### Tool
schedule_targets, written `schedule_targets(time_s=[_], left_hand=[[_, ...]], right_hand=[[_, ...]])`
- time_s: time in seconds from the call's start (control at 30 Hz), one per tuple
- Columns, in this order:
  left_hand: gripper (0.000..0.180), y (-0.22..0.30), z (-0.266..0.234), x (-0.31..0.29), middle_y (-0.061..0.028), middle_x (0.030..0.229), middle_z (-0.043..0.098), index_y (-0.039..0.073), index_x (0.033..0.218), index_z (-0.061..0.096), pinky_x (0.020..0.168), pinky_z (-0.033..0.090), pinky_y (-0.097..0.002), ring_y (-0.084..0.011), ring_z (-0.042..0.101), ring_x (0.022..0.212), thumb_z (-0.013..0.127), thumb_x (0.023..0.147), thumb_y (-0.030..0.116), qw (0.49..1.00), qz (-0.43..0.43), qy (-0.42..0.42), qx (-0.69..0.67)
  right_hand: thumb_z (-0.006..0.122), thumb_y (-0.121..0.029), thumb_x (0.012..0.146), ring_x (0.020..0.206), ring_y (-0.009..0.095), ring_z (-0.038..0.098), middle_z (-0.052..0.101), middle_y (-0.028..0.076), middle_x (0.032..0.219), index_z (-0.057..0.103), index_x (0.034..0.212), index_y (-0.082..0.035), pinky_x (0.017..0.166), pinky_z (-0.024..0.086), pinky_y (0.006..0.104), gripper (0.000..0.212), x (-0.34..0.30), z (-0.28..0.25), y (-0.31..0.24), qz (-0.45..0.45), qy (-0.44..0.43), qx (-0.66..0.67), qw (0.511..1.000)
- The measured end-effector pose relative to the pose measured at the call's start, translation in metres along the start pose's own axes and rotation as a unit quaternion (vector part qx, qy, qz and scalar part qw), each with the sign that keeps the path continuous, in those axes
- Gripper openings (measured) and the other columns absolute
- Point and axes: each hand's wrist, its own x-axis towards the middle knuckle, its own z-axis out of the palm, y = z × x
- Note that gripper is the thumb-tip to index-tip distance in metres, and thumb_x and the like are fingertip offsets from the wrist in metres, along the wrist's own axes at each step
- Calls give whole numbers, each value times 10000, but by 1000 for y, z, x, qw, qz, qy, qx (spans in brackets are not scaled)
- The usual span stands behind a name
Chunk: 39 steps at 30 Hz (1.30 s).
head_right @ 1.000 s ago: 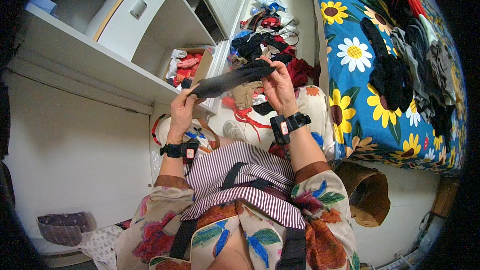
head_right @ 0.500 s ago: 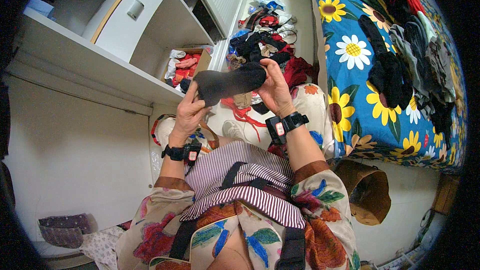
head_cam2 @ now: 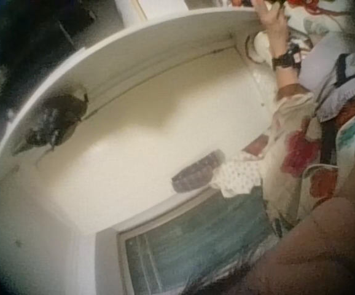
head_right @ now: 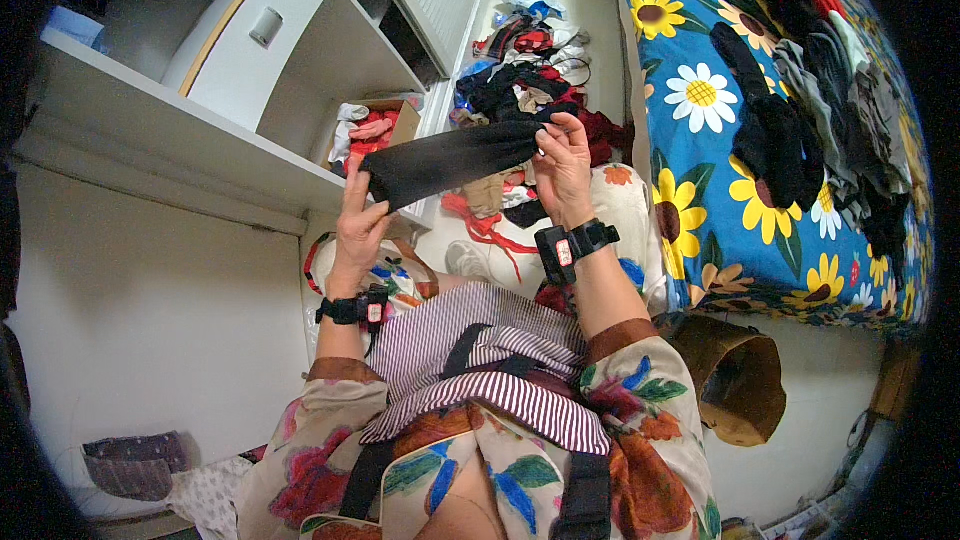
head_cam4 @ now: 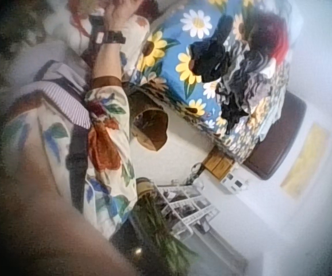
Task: The person sits on the floor and sorts through a pile of socks. They pick up individual socks, unfold them, and place them into a cardboard box or onto a nearby bed. The process is repeated for multiple socks of different colors.
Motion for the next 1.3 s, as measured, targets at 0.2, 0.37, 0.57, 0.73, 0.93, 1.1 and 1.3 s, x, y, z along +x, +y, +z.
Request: schedule_targets(time_s=[0.2, 0.37, 0.57, 0.73, 0.93, 1.1, 1.3], left_hand=[[198, -6, 4, -7, -204, 1354, 545, -44, 1074, 653, 1056, 371, -330, -281, 485, 1299, 617, 922, 77, 952, -171, 2, -255], [234, 9, 31, 3, -84, 1157, 631, -5, 1161, 585, 976, 495, -355, -173, 607, 1068, 514, 1015, 163, 765, -267, 22, -586], [355, 14, 43, 33, -104, 1302, 578, -25, 1311, 545, 1027, 419, -323, -198, 545, 1193, 515, 963, 41, 914, -228, -69, -328], [240, 41, 67, 68, -105, 1221, 627, -31, 1160, 631, 976, 435, -327, -209, 561, 1148, 559, 938, 24, 942, -133, -141, -275], [248, 112, 99, 100, -121, 1096, 645, -6, 985, 661, 922, 450, -367, -292, 578, 1064, 689, 740, -29, 951, 68, -169, -250], [277, 198, 136, 106, -98, 1098, 637, 21, 1013, 656, 935, 444, -386, -300, 563, 1075, 710, 743, -6, 866, 227, -292, -337], [365, 226, 156, 121, -103, 1217, 615, 58, 1136, 650, 1012, 416, -402, -301, 547, 1161, 684, 776, 13, 854, 241, -296, -354]], right_hand=[[636, 87, 851, 928, 166, 652, 675, 42, 972, 544, 1155, -109, 819, 542, 308, 373, 0, -3, 0, 42, 27, -11, 999], [643, 76, 848, 941, 148, 628, 651, 42, 1002, 575, 1135, -90, 852, 526, 301, 338, -2, 1, 0, 47, 28, -26, 998], [629, 51, 851, 959, 103, 580, 607, -3, 1022, 596, 1118, -99, 854, 481, 261, 308, -6, 27, -35, -19, 6, -104, 994], [627, 37, 867, 927, 81, 580, 612, -6, 997, 608, 1057, -87, 828, 466, 225, 228, -32, 52, -101, -76, -4, -229, 971], [629, 49, 865, 868, 95, 603, 640, 2, 951, 613, 1065, -92, 823, 490, 247, 246, -52, 49, -199, -246, 84, -315, 913], [624, 34, 883, 879, 106, 627, 658, 24, 969, 609, 1099, -84, 807, 510, 246, 247, -56, 19, -288, -297, 102, -429, 847], [617, 29, 864, 869, 70, 615, 664, -2, 901, 650, 1003, -15, 801, 493, 225, 150, -32, -20, -371, -219, 178, -672, 685]])
